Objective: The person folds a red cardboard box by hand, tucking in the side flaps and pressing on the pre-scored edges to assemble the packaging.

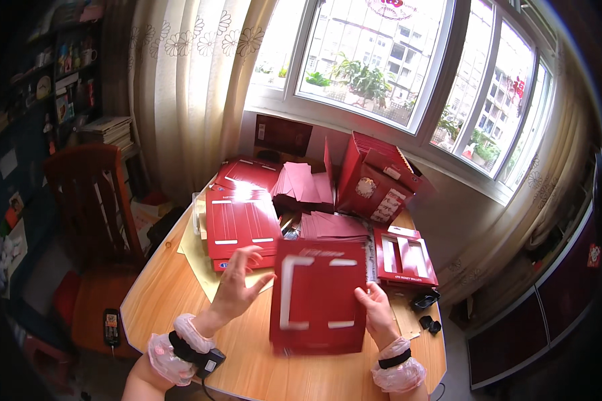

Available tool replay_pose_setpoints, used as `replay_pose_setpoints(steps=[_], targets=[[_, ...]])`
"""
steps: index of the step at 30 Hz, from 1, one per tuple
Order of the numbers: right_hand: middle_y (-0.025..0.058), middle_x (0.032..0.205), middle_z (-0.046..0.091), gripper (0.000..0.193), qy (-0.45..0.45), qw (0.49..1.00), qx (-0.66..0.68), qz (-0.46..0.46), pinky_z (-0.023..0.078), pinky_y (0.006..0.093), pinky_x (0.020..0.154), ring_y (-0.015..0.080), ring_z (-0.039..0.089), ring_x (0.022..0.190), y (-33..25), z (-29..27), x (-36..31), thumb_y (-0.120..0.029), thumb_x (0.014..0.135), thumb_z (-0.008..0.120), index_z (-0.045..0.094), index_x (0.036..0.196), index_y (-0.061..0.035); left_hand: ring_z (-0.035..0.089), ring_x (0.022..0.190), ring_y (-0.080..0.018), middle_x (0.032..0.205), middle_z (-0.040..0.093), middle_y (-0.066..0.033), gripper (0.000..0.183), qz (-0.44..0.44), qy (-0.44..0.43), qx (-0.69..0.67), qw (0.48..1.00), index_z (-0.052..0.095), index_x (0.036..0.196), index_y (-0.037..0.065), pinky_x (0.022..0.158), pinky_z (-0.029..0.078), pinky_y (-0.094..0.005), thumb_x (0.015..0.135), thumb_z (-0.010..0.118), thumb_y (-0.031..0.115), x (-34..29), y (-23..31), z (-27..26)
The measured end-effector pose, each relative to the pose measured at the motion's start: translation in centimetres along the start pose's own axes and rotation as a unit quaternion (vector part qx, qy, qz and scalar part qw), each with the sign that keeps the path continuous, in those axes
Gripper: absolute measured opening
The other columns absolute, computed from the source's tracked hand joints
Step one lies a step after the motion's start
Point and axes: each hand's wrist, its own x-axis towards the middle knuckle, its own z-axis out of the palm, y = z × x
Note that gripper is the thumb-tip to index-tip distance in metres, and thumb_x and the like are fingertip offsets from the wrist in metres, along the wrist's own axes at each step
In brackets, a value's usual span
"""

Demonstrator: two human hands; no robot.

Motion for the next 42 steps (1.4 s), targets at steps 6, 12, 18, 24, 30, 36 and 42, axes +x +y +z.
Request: replay_pose_setpoints(steps=[6, 12, 18, 24, 30, 36, 42], targets=[[0.0135, 0.126, 0.065, 0.033, 0.048, 0.987, 0.154, 0.013, 0.058, 0.0408, 0.095, 0.0238, 0.067, 0.112, 1.6, 1.0, -0.5, -0.002, 0.099, 0.061, 0.050, 0.130, -0.0019, 0.068, 0.093, -0.0186, 0.112, 0.066, -0.0172, 0.068, -0.262, -0.164, -0.221, 0.925, 0.039, 0.133, -0.003, 0.077, 0.055, -0.0319, 0.092, 0.077, 0.035, -1.4, -2.9, 1.8], [0.0129, 0.121, 0.065, 0.033, 0.122, 0.990, 0.056, 0.042, 0.058, 0.0391, 0.091, 0.0234, 0.067, 0.109, 3.7, -1.0, -0.2, 0.002, 0.092, 0.066, 0.055, 0.123, -0.0004, 0.069, 0.100, -0.0187, 0.114, 0.067, -0.0145, 0.042, -0.274, -0.114, -0.406, 0.865, 0.039, 0.133, 0.000, 0.089, 0.059, -0.0343, 0.097, 0.061, -0.002, -0.3, -3.8, 1.4], [0.0057, 0.114, 0.052, 0.051, 0.280, 0.825, -0.402, -0.281, 0.048, 0.0312, 0.085, 0.0187, 0.057, 0.101, -0.7, 2.2, -0.9, -0.001, 0.080, 0.077, 0.048, 0.121, -0.0053, 0.063, 0.115, -0.0180, 0.127, 0.061, -0.0141, 0.045, -0.261, -0.141, -0.378, 0.877, 0.038, 0.136, 0.000, 0.097, 0.055, -0.0342, 0.097, 0.059, -0.005, -0.7, -6.3, 0.9], [0.0126, 0.119, 0.056, 0.055, -0.171, 0.741, -0.582, -0.288, 0.046, 0.0427, 0.096, 0.0290, 0.056, 0.110, -2.9, 6.0, -3.3, -0.009, 0.074, 0.081, 0.055, 0.123, -0.0065, 0.063, 0.111, -0.0162, 0.127, 0.062, -0.0133, 0.051, -0.285, -0.205, -0.344, 0.871, 0.038, 0.141, 0.000, 0.092, 0.055, -0.0309, 0.095, 0.060, -0.004, -0.7, -6.5, 0.5], [0.0083, 0.117, 0.060, 0.044, -0.263, 0.596, -0.670, -0.355, 0.046, 0.0446, 0.099, 0.0278, 0.056, 0.112, -2.6, 7.8, -4.1, -0.023, 0.077, 0.081, 0.060, 0.113, -0.0089, 0.064, 0.105, -0.0160, 0.122, 0.063, -0.0137, 0.056, -0.314, -0.227, -0.312, 0.867, 0.039, 0.143, -0.002, 0.084, 0.056, -0.0290, 0.092, 0.063, -0.001, -1.0, -7.5, 0.6], [0.0109, 0.115, 0.059, 0.042, -0.236, 0.648, -0.637, -0.345, 0.048, 0.0448, 0.097, 0.0292, 0.058, 0.109, -1.7, 8.6, -4.8, -0.019, 0.080, 0.077, 0.058, 0.115, -0.0072, 0.064, 0.107, -0.0179, 0.123, 0.063, -0.0163, 0.059, -0.335, -0.222, -0.339, 0.851, 0.041, 0.143, -0.002, 0.086, 0.055, -0.0300, 0.089, 0.065, 0.000, -1.2, -8.1, 0.5], [0.0056, 0.110, 0.057, 0.034, -0.057, 0.967, -0.233, 0.090, 0.049, 0.0256, 0.081, 0.0107, 0.056, 0.102, -2.4, 6.0, -4.6, -0.022, 0.096, 0.072, 0.053, 0.119, -0.0044, 0.065, 0.111, -0.0286, 0.124, 0.064, -0.0202, 0.054, -0.202, -0.232, -0.082, 0.948, 0.048, 0.138, 0.002, 0.098, 0.050, -0.0367, 0.087, 0.064, 0.011, -0.4, -4.9, -1.0]])
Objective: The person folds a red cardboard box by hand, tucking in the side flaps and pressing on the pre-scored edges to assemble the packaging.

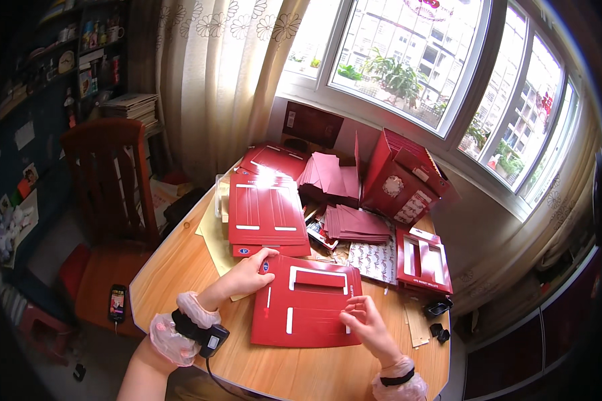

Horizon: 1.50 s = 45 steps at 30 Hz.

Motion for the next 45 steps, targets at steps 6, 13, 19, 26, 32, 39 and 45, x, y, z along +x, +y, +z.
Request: replay_pose_setpoints(steps=[6, 13, 19, 26, 32, 39, 45], targets=[[0.0035, 0.104, 0.060, 0.025, -0.043, 0.982, 0.155, 0.100, 0.051, 0.0281, 0.086, 0.0122, 0.060, 0.099, 0.2, -1.9, 0.7, -0.015, 0.098, 0.067, 0.055, 0.117, -0.0056, 0.065, 0.115, -0.0332, 0.123, 0.065, -0.0234, 0.053, -0.004, 0.007, 0.025, 1.000, 0.048, 0.137, 0.001, 0.101, 0.049, -0.0386, 0.088, 0.063, 0.016, -0.4, -0.1, 0.0], [0.0037, 0.108, 0.061, 0.027, -0.042, 0.957, 0.247, 0.143, 0.054, 0.0290, 0.088, 0.0150, 0.063, 0.104, 0.9, -3.0, 1.3, -0.005, 0.092, 0.071, 0.057, 0.115, -0.0076, 0.065, 0.116, -0.0372, 0.124, 0.064, -0.0263, 0.054, 0.004, 0.000, 0.048, 0.999, 0.045, 0.138, 0.001, 0.101, 0.049, -0.0407, 0.089, 0.062, 0.015, -0.3, -0.7, 0.1], [0.0028, 0.119, 0.055, 0.033, -0.065, 0.995, 0.069, -0.003, 0.053, 0.0266, 0.088, 0.0131, 0.059, 0.110, 0.0, -0.5, 0.1, 0.001, 0.084, 0.078, 0.057, 0.109, -0.0071, 0.065, 0.114, -0.0406, 0.119, 0.066, -0.0287, 0.053, 0.007, 0.017, 0.069, 0.997, 0.043, 0.138, 0.002, 0.099, 0.051, -0.0429, 0.092, 0.063, 0.017, -0.4, -0.1, 0.1], [0.0062, 0.125, 0.052, 0.040, -0.092, 0.972, 0.210, 0.046, 0.055, 0.0297, 0.092, 0.0175, 0.060, 0.112, 0.8, -1.0, 0.5, 0.006, 0.083, 0.076, 0.057, 0.117, -0.0052, 0.063, 0.117, -0.0429, 0.119, 0.063, -0.0302, 0.061, -0.014, 0.021, 0.069, 0.997, 0.039, 0.141, 0.003, 0.100, 0.050, -0.0455, 0.091, 0.068, 0.022, -1.3, 1.8, 0.1], [0.0105, 0.133, 0.050, 0.046, -0.053, 0.944, 0.300, 0.124, 0.055, 0.0403, 0.098, 0.0227, 0.060, 0.117, 0.7, -1.6, 0.7, 0.008, 0.085, 0.073, 0.053, 0.124, -0.0043, 0.049, 0.124, -0.0563, 0.138, 0.032, -0.0410, 0.086, -0.017, 0.049, 0.212, 0.976, 0.035, 0.149, 0.007, 0.106, 0.046, -0.0507, 0.083, 0.082, 0.035, -2.4, 2.3, 1.8], [0.0110, 0.132, 0.052, 0.044, -0.050, 0.941, 0.309, 0.126, 0.054, 0.0448, 0.097, 0.0223, 0.056, 0.122, 1.2, -2.2, 1.3, 0.005, 0.087, 0.072, 0.053, 0.125, -0.0054, 0.036, 0.134, -0.0579, 0.143, 0.031, -0.0432, 0.084, -0.047, 0.015, 0.380, 0.923, 0.046, 0.143, 0.009, 0.110, 0.040, -0.0564, 0.077, 0.085, 0.044, -3.8, 3.6, 2.9], [0.0107, 0.132, 0.053, 0.041, -0.044, 0.942, 0.305, 0.131, 0.054, 0.0432, 0.096, 0.0206, 0.057, 0.120, 1.3, -2.5, 1.4, 0.002, 0.089, 0.071, 0.053, 0.125, -0.0059, 0.047, 0.125, -0.0459, 0.140, 0.041, -0.0333, 0.072, 0.047, 0.051, 0.428, 0.901, 0.057, 0.133, 0.007, 0.106, 0.043, -0.0502, 0.078, 0.083, 0.046, -4.6, 5.8, 3.6]])
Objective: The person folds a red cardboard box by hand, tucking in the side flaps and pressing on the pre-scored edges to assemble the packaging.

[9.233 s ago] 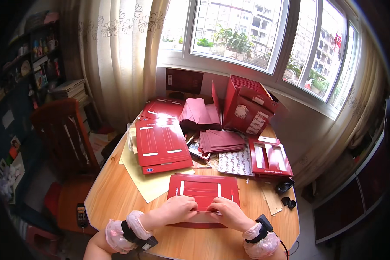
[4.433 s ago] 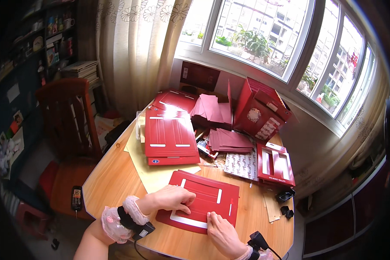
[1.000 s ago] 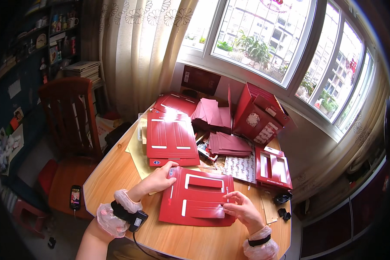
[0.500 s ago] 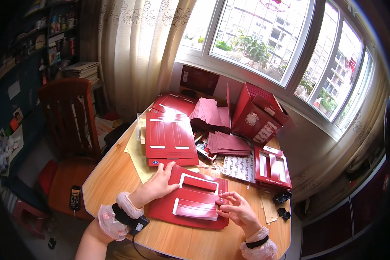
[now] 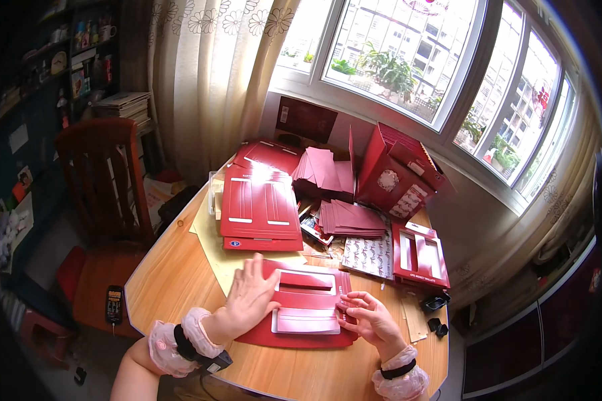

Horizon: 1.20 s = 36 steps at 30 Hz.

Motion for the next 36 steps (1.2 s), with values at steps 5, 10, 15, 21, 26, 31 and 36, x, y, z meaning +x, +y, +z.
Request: replay_pose_setpoints(steps=[5, 10, 15, 21, 26, 31, 36], targets=[[0.0100, 0.132, 0.053, 0.040, -0.002, 1.000, 0.005, 0.003, 0.054, 0.0430, 0.097, 0.0202, 0.057, 0.120, 0.0, 0.2, 0.0, 0.002, 0.090, 0.070, 0.054, 0.125, -0.0062, 0.049, 0.124, -0.0362, 0.131, 0.052, -0.0204, 0.062, 0.275, -0.044, -0.185, 0.942, 0.058, 0.124, 0.002, 0.104, 0.044, -0.0473, 0.084, 0.077, 0.046, 0.2, 1.7, 0.3], [0.0097, 0.130, 0.055, 0.038, -0.004, 1.000, 0.003, -0.002, 0.054, 0.0423, 0.097, 0.0202, 0.057, 0.120, 0.5, 0.0, 0.2, 0.001, 0.090, 0.070, 0.055, 0.124, -0.0058, 0.052, 0.122, -0.0363, 0.130, 0.054, -0.0185, 0.060, 0.298, -0.053, -0.173, 0.937, 0.053, 0.130, 0.001, 0.106, 0.044, -0.0457, 0.087, 0.075, 0.036, 0.4, 1.5, 2.3], [0.0079, 0.121, 0.059, 0.040, -0.027, 0.949, -0.287, -0.128, 0.050, 0.0360, 0.097, 0.0208, 0.057, 0.115, 1.0, 1.8, -0.2, -0.015, 0.086, 0.079, 0.059, 0.120, -0.0060, 0.059, 0.113, -0.0308, 0.114, 0.061, -0.0135, 0.038, 0.284, -0.075, -0.156, 0.943, 0.061, 0.113, 0.000, 0.097, 0.051, -0.0402, 0.085, 0.072, 0.024, 0.6, 1.4, 2.7], [0.0113, 0.110, 0.058, 0.045, -0.066, 0.617, -0.710, -0.334, 0.046, 0.0417, 0.091, 0.0310, 0.055, 0.103, 2.3, 4.1, -0.7, -0.031, 0.083, 0.079, 0.061, 0.116, -0.0063, 0.061, 0.107, -0.0292, 0.111, 0.061, -0.0130, 0.033, 0.277, -0.043, -0.187, 0.942, 0.064, 0.104, 0.000, 0.093, 0.052, -0.0397, 0.085, 0.072, 0.025, 0.4, 1.3, 2.7], [0.0103, 0.103, 0.056, 0.037, -0.073, 0.545, -0.754, -0.359, 0.046, 0.0392, 0.084, 0.0287, 0.056, 0.100, 3.4, 3.4, 0.9, -0.025, 0.081, 0.076, 0.061, 0.109, -0.0062, 0.061, 0.100, -0.0278, 0.103, 0.061, -0.0115, 0.033, 0.255, -0.049, -0.114, 0.959, 0.065, 0.100, 0.002, 0.086, 0.052, -0.0393, 0.084, 0.073, 0.029, 0.3, 1.6, 2.2], [0.0095, 0.102, 0.057, 0.029, -0.069, 0.539, -0.757, -0.363, 0.047, 0.0379, 0.083, 0.0279, 0.056, 0.099, 3.4, 3.5, 1.4, -0.016, 0.081, 0.073, 0.061, 0.105, -0.0061, 0.064, 0.091, -0.0275, 0.092, 0.062, -0.0103, 0.031, 0.235, -0.019, -0.103, 0.966, 0.068, 0.093, 0.003, 0.083, 0.052, -0.0392, 0.084, 0.074, 0.032, 0.1, 1.1, 2.5], [0.0095, 0.098, 0.059, 0.018, -0.087, 0.616, -0.684, -0.382, 0.049, 0.0400, 0.083, 0.0300, 0.058, 0.095, 3.1, 2.3, 2.9, -0.013, 0.087, 0.068, 0.062, 0.103, -0.0053, 0.067, 0.079, -0.0289, 0.077, 0.064, -0.0085, 0.027, 0.225, 0.004, -0.117, 0.967, 0.070, 0.089, 0.005, 0.074, 0.055, -0.0399, 0.089, 0.071, 0.033, 0.7, 0.5, 3.5]])
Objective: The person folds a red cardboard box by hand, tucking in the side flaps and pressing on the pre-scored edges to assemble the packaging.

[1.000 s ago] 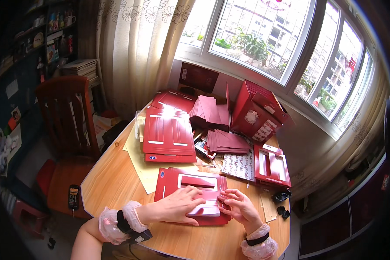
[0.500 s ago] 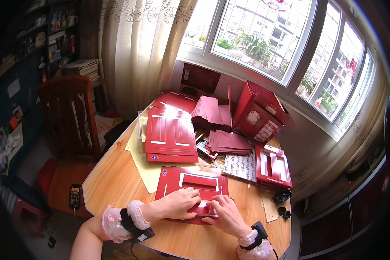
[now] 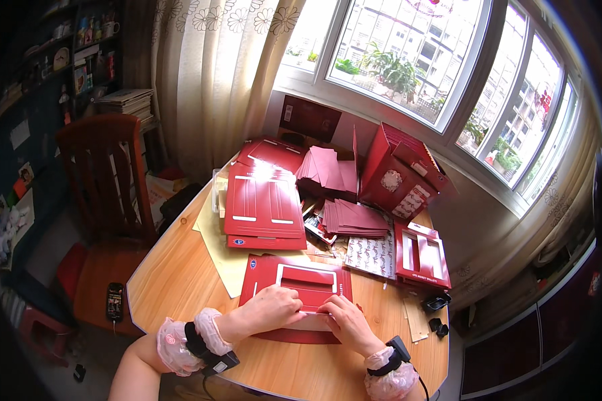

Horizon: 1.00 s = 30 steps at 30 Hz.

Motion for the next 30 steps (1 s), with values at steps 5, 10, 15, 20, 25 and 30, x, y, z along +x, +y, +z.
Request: replay_pose_setpoints(steps=[5, 10, 15, 20, 25, 30], targets=[[0.0109, 0.093, 0.061, 0.016, 0.050, 0.996, 0.041, 0.058, 0.051, 0.0433, 0.080, 0.0319, 0.061, 0.091, 0.0, 0.6, 0.4, -0.015, 0.094, 0.064, 0.062, 0.106, -0.0046, 0.068, 0.081, -0.0331, 0.077, 0.064, -0.0110, 0.029, -0.077, -0.014, -0.063, 0.995, 0.067, 0.094, 0.004, 0.074, 0.056, -0.0435, 0.093, 0.068, 0.034, 0.5, -0.6, -0.9], [0.0128, 0.099, 0.061, 0.023, 0.088, 0.994, 0.027, 0.066, 0.051, 0.0422, 0.085, 0.0338, 0.060, 0.096, 0.6, 1.6, 0.1, -0.015, 0.093, 0.066, 0.062, 0.114, -0.0061, 0.064, 0.093, -0.0372, 0.099, 0.059, -0.0185, 0.032, -0.084, 0.018, -0.090, 0.992, 0.060, 0.105, 0.002, 0.082, 0.054, -0.0452, 0.089, 0.072, 0.027, -0.1, -0.4, -0.6], [0.0110, 0.102, 0.058, 0.030, 0.135, 0.990, -0.039, 0.016, 0.050, 0.0423, 0.088, 0.0332, 0.058, 0.094, 0.0, 1.7, 0.7, -0.014, 0.089, 0.070, 0.062, 0.118, -0.0091, 0.063, 0.097, -0.0357, 0.100, 0.058, -0.0168, 0.036, -0.108, -0.027, -0.087, 0.990, 0.058, 0.112, 0.003, 0.085, 0.053, -0.0448, 0.088, 0.073, 0.025, -0.1, -1.3, -0.8], [0.0094, 0.109, 0.055, 0.038, 0.020, 0.987, -0.145, -0.073, 0.052, 0.0366, 0.087, 0.0249, 0.057, 0.099, -0.2, 1.3, -0.2, -0.005, 0.087, 0.065, 0.063, 0.124, -0.0118, 0.060, 0.104, -0.0351, 0.105, 0.057, -0.0160, 0.035, -0.115, -0.047, -0.112, 0.986, 0.059, 0.114, 0.005, 0.091, 0.051, -0.0434, 0.089, 0.074, 0.024, -0.1, -1.7, -0.6], [0.0095, 0.113, 0.053, 0.059, -0.030, 0.985, -0.122, -0.118, 0.051, 0.0352, 0.091, 0.0253, 0.056, 0.103, -0.7, 1.5, 0.0, -0.004, 0.090, 0.057, 0.049, 0.147, -0.0165, 0.055, 0.112, -0.0354, 0.111, 0.055, -0.0150, 0.036, -0.120, -0.062, -0.098, 0.986, 0.059, 0.118, 0.008, 0.100, 0.046, -0.0417, 0.090, 0.074, 0.023, -0.1, -2.1, -0.6], [0.0101, 0.114, 0.052, 0.058, -0.032, 0.985, -0.131, -0.111, 0.050, 0.0359, 0.094, 0.0256, 0.056, 0.104, -1.0, 1.2, -0.2, -0.003, 0.089, 0.057, 0.050, 0.145, -0.0156, 0.053, 0.113, -0.0364, 0.113, 0.053, -0.0156, 0.040, -0.106, -0.079, -0.142, 0.981, 0.056, 0.122, 0.010, 0.100, 0.044, -0.0426, 0.089, 0.075, 0.026, -0.1, -2.8, -0.7]])
